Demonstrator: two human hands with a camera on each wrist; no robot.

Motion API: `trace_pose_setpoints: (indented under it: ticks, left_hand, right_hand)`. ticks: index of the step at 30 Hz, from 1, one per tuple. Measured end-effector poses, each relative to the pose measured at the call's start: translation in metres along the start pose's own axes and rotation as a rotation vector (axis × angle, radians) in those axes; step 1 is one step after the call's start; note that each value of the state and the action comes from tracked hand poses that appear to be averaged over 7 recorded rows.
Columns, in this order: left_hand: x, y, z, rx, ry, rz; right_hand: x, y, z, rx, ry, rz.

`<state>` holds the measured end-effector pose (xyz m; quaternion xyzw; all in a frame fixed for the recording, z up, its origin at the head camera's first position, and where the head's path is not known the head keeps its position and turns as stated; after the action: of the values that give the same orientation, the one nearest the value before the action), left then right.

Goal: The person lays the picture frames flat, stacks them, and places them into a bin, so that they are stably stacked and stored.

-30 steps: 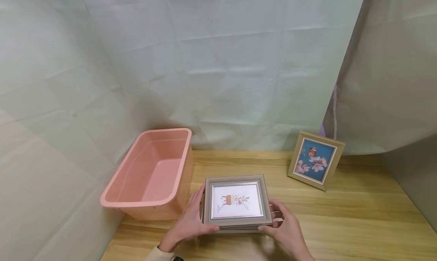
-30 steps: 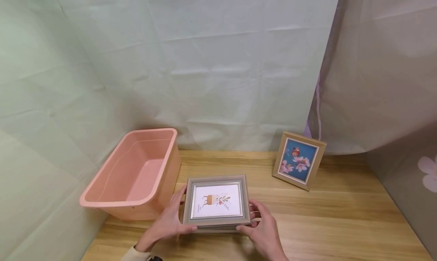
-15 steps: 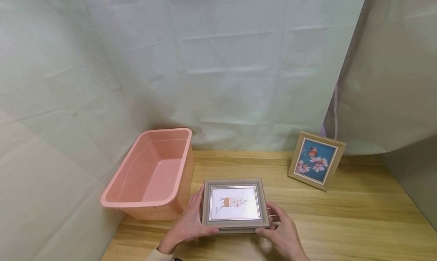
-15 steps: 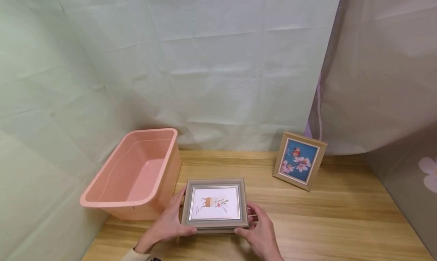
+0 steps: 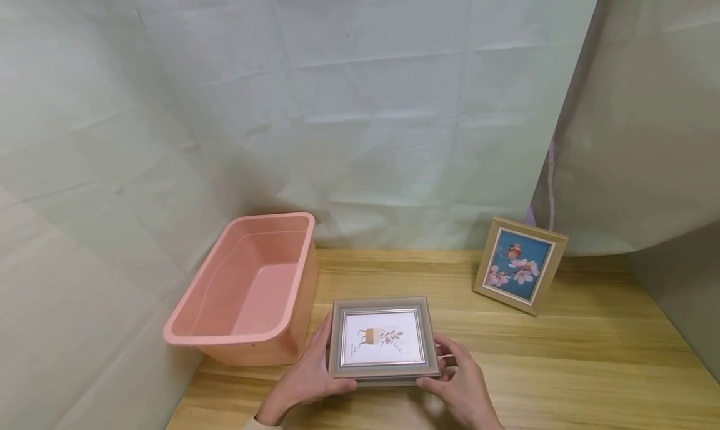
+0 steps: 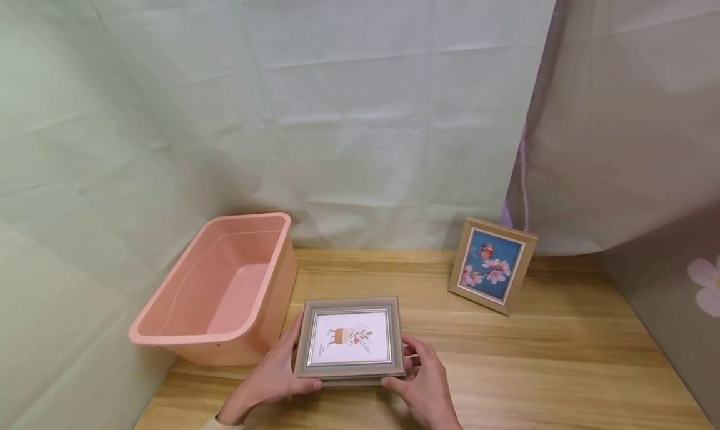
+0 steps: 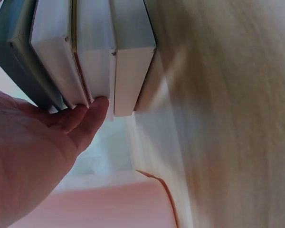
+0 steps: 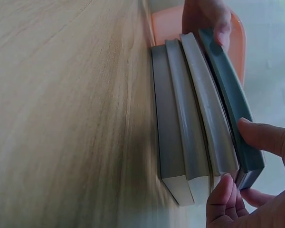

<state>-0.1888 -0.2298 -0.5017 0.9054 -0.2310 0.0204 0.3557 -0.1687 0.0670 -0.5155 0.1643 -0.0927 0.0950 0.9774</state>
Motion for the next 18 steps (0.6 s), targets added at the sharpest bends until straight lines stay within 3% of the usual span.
trace_pose_setpoints:
  ticks: [13, 18]
  left_hand:
    - [0.0039, 0.0022, 0.0017, 0.071, 0.035, -0.023]
    - [0.0031, -0.0006, 0.0056, 0.177, -0.015, -0.029]
  right_hand:
    - [0.0011, 0.0011, -0.0020, -0.006, 0.023, 0.036]
    - [0.0061, 0.0060, -0.0076, -0.051, -0.024, 0.074]
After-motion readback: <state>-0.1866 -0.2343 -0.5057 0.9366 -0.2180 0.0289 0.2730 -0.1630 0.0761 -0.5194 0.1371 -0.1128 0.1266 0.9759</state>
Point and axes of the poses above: each hand's wrist, its own x-axis away from the middle knuckle, its own y-axis out of the back of the hand, z = x × y, the point moved 6 cm from there along -x, towards the middle knuckle, and after that the axes turned 13 degrees about z, right-handed, at the moved point
